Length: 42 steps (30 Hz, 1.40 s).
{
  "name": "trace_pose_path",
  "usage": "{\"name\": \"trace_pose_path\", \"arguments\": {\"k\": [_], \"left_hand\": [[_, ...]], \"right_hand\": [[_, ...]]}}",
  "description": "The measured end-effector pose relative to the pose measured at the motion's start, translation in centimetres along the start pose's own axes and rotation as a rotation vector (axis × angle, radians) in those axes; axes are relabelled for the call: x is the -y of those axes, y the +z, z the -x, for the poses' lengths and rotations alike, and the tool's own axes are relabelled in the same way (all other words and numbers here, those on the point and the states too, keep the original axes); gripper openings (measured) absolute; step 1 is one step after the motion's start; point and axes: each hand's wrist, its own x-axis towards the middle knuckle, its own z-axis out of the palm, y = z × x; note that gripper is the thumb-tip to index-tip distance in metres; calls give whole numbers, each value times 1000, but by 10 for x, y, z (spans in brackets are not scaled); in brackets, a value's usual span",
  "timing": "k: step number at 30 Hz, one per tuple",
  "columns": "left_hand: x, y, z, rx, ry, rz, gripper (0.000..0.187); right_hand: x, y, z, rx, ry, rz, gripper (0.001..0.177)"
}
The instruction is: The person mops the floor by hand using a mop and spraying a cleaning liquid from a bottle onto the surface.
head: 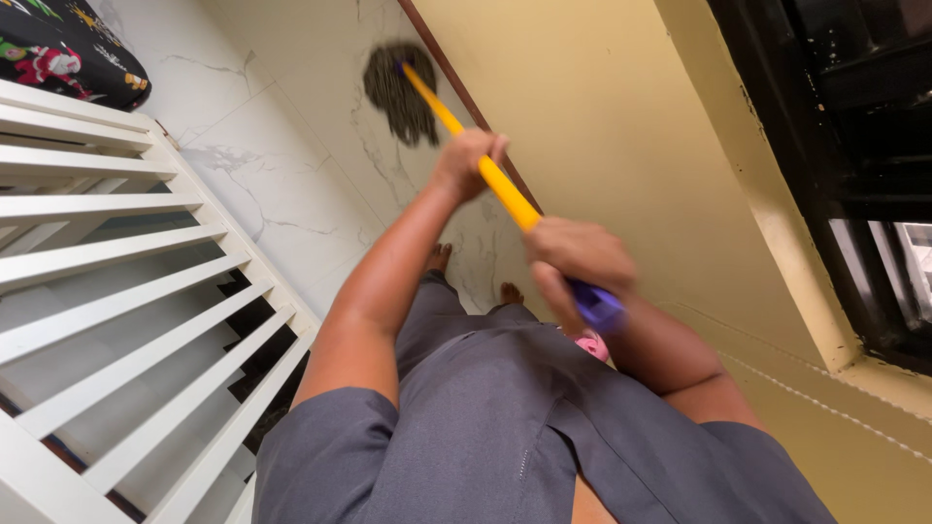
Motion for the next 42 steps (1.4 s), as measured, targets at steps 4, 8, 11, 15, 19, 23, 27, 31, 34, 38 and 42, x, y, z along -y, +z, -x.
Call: {"name": "trace_pose_path", "arguments": {"k": [4, 8, 11, 15, 19, 23, 27, 31, 34, 38, 42], "left_hand": [[23, 18, 4, -97, -197, -60, 21], [-36, 58, 15, -77, -252, -97, 29], [-122, 91, 20, -37, -214, -43, 37], [-232, 126, 32, -1, -156, 69, 38], [-259, 141, 42, 100, -200, 174, 35], [-210, 156, 48, 63, -118, 108, 26], [-141, 159, 57, -85, -246, -80, 27], [-114, 148, 79, -94, -367, -128, 20], [-146, 149, 87, -63, -396, -205, 19], [-235, 148, 104, -75, -348, -115, 26], [-285, 125, 126, -67, -358, -21, 38]], "right_hand": [[-64, 6, 47, 40, 31, 42, 17], [-20, -36, 84, 88, 38, 1, 20], [60, -88, 101, 132, 207, 118, 12], [107, -136, 142, -70, 153, -36, 24], [98, -164, 180, 114, -117, -215, 18], [70, -152, 193, 168, -166, -149, 18], [17, -110, 193, 88, -210, -72, 19], [-9, -92, 215, 249, -138, -18, 20], [11, -112, 228, 282, -130, -65, 19], [71, -144, 234, 197, -54, -292, 26], [108, -147, 230, 138, -21, -427, 26]]}}
